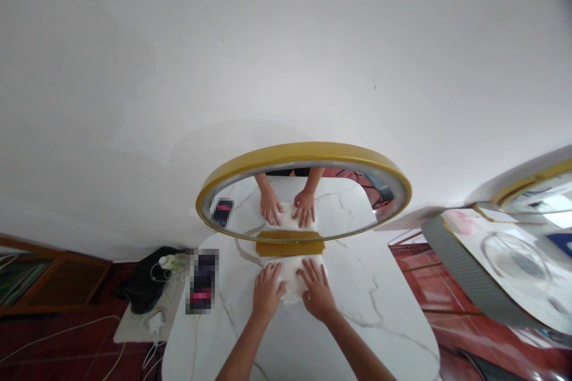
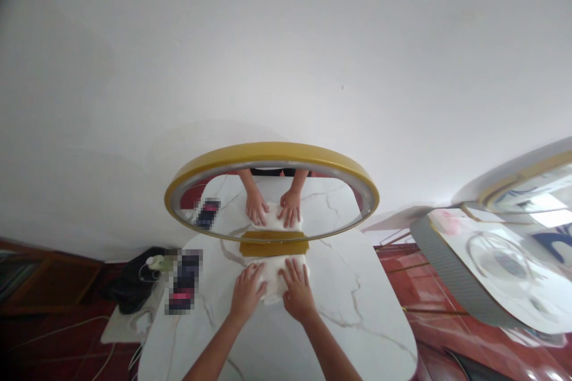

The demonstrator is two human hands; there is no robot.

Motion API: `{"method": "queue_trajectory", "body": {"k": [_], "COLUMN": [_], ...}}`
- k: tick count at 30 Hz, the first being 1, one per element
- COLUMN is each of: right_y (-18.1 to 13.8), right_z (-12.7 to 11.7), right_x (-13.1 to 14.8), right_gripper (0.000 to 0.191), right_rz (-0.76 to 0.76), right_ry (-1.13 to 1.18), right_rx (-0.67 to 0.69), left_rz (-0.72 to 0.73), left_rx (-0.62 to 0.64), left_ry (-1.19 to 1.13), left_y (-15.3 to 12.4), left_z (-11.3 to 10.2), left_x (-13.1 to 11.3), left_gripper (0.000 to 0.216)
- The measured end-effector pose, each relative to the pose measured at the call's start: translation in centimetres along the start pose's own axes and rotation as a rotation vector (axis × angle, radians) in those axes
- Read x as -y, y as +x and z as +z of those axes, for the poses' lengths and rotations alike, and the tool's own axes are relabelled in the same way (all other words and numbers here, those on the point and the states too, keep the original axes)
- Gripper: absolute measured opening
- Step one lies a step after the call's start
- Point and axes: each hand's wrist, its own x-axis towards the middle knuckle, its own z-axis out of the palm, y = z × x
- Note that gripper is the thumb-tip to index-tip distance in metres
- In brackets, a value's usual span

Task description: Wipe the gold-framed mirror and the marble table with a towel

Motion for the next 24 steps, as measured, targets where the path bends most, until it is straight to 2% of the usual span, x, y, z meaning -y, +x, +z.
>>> {"method": "queue_trajectory", "body": {"k": [3, 8, 12, 15, 17, 19, 24], "right_y": [0.1, -2.9, -5.9, -8.0, -9.5, -11.1, -16.2], "right_z": [0.8, 1.8, 1.3, 0.3, -0.5, -1.3, -2.9], "right_x": [0.3, 0.5, 0.0, -1.9, -4.0, -6.5, -13.4], "right_gripper": [0.067, 0.06, 0.059, 0.059, 0.059, 0.058, 0.059], "right_rz": [0.034, -0.019, -0.093, -0.196, -0.264, -0.309, -0.313], "right_ry": [0.013, 0.085, 0.112, 0.119, 0.123, 0.13, 0.137], "right_rx": [-0.049, -0.073, -0.036, 0.001, 0.016, 0.036, 0.102], "left_rz": [0.036, 0.123, 0.15, 0.171, 0.192, 0.181, 0.113], "left_rx": [-0.067, -0.134, -0.131, -0.116, -0.035, 0.101, 0.44], "left_ry": [0.01, -0.003, 0.036, 0.063, 0.046, 0.013, -0.007], "left_y": [-0.3, -3.6, -6.5, -8.2, -9.1, -9.7, -10.1], "left_z": [0.6, 1.7, 2.8, 3.6, 4.3, 5.1, 7.6], "left_x": [0.2, 1.3, 2.0, 1.4, 0.0, -2.0, -9.5], "left_gripper": [0.05, 0.051, 0.051, 0.05, 0.049, 0.05, 0.056]}}
